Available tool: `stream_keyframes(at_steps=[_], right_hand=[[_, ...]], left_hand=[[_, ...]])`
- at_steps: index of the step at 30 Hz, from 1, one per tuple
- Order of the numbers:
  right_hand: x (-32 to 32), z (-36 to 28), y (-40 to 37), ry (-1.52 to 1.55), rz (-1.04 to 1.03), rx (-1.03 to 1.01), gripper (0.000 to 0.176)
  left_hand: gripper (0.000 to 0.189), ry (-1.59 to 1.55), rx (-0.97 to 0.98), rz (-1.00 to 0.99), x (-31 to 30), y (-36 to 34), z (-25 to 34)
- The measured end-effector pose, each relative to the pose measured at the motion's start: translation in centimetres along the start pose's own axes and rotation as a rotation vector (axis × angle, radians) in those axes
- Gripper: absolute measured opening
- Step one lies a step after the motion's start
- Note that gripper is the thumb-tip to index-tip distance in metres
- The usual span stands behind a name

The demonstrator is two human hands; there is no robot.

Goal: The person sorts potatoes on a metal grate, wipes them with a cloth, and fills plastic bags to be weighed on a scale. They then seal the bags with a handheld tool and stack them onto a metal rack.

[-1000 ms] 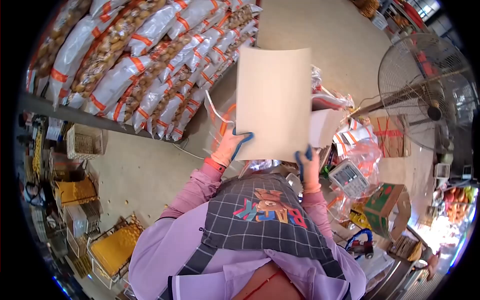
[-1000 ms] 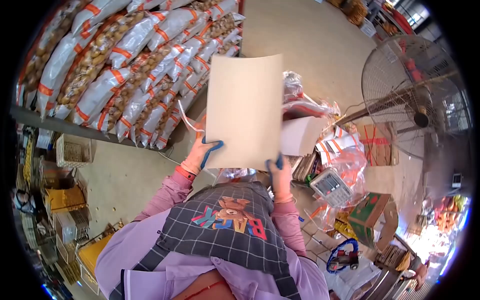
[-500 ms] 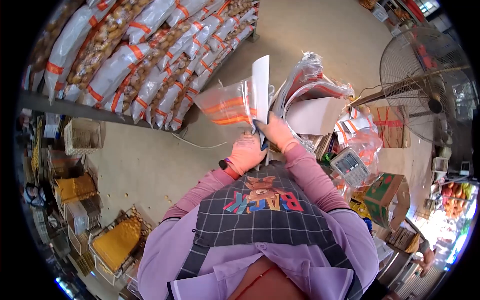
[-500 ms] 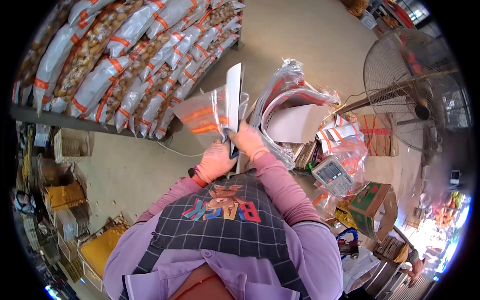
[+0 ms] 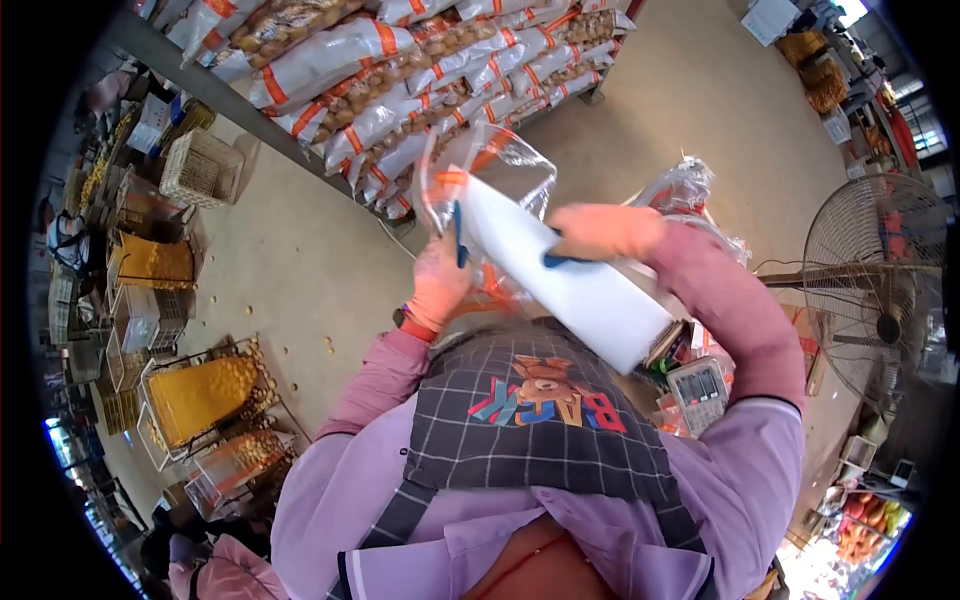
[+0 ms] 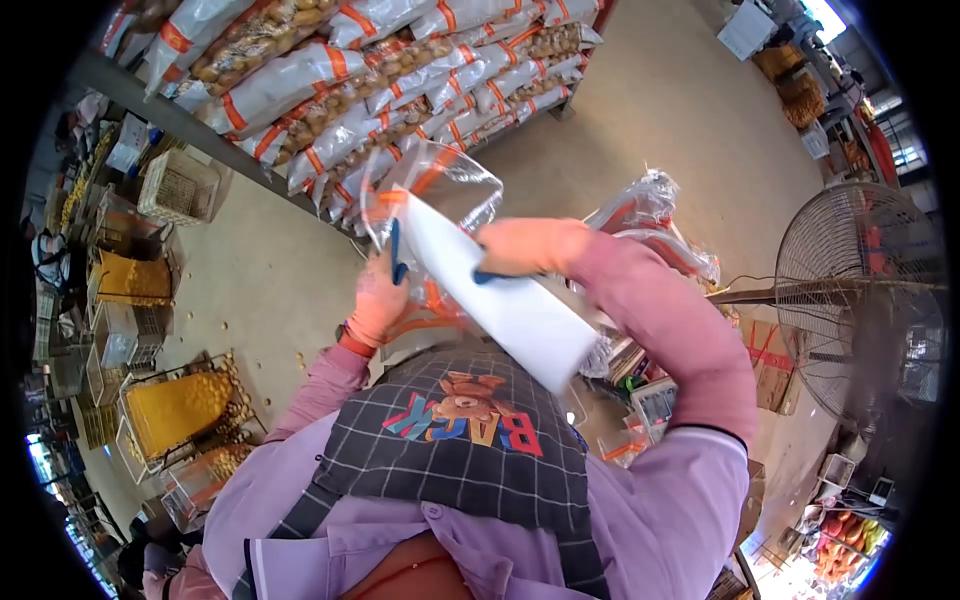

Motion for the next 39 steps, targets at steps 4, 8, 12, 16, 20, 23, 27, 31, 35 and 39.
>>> stream_keyframes(at_steps=[4, 8, 12, 16, 20, 23, 27, 31, 35, 39], right_hand=[[0.2, 1.7, 9.3, -0.159, -0.176, 0.002, 0.042], [1.9, 2.9, 13.6, -0.196, -0.156, -0.046, 0.042], [3.6, 4.9, 16.5, 0.104, 0.195, -0.066, 0.041], [4.2, 7.4, 16.7, 0.589, 0.556, -0.097, 0.041], [3.7, 13.5, 12.0, 1.126, 0.903, -0.089, 0.041], [5.1, 20.7, 5.5, 1.357, 1.192, 0.043, 0.041], [9.1, 27.3, -0.2, 1.47, 1.494, 0.29, 0.041], [12.1, 28.4, 3.7, 1.468, 1.559, 0.421, 0.041], [13.7, 27.5, 6.9, 1.444, 1.803, 0.159, 0.039], [13.2, 25.4, 2.3, 1.575, 1.982, 0.136, 0.035]], left_hand=[[0.054, -0.073, 0.155, 0.006, -0.6, -0.4, 2.6], [0.053, -0.381, 0.524, -0.165, -2.6, -2.4, 10.0], [0.053, -0.874, 0.706, -0.486, -4.1, -4.7, 14.3], [0.049, -1.289, 0.279, -0.608, -7.1, -4.1, 9.1], [0.042, -1.221, -0.251, 0.053, -9.9, -3.8, -9.6], [0.041, -0.558, -0.198, 0.841, -18.3, -5.0, -17.5], [0.032, -0.824, -0.032, 1.175, -22.9, -5.3, -13.0], [0.042, -0.619, -0.07, 0.156, -11.3, -0.9, -9.5], [0.035, -1.009, -0.451, -0.694, 3.9, -0.6, -2.5], [0.018, -0.918, -0.249, -1.113, 10.6, -3.4, 6.6]])
Point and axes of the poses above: each hand's wrist, its own y-axis towards the middle knuckle, its own x-axis out of the palm, z = x × y, the point moved 5 cm from there along y, towards the middle knuckle
